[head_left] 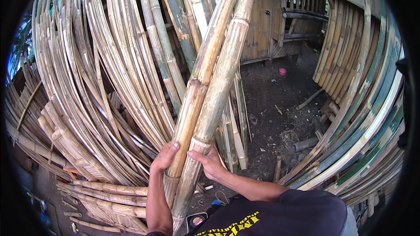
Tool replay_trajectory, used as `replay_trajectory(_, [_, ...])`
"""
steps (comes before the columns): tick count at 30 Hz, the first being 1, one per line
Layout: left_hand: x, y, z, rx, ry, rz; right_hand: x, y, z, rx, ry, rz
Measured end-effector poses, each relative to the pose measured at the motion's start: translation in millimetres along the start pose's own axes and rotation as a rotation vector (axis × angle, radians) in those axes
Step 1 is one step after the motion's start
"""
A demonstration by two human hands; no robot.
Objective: The person repeatedly picks up long bamboo poles from a stack, carries them across the workshop, and drops them onto a pile. The person then squats and uses a hand saw to cut a short bamboo segment.
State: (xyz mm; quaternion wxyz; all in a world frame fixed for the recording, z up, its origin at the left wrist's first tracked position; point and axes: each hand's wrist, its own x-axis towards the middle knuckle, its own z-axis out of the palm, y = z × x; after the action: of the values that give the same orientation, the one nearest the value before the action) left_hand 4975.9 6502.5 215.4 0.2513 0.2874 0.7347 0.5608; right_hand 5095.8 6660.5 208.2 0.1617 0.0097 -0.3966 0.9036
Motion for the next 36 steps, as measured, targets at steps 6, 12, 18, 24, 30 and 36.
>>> replay_trajectory(6, [-22,-22,-5,-0.125,-0.024,-0.029,-16,22,-3,0.072,-0.006,0.103])
replay_trajectory(12, [-54,-66,-8,-0.078,-0.034,-0.165,-40,71,-4,0.060,0.116,0.250])
replay_trajectory(18, [-58,-92,8,-0.038,-0.099,-0.315,-67,84,-17,0.103,0.246,0.233])
replay_trajectory(24, [-13,-85,43,-0.039,-0.195,-0.389,-58,65,-53,0.164,0.406,0.261])
replay_trajectory(30, [72,-87,99,-0.060,-0.300,-0.520,-36,37,-118,0.220,0.570,0.313])
replay_trajectory(36, [192,-98,157,-0.166,-0.432,-0.574,21,7,-221,0.262,0.667,0.298])
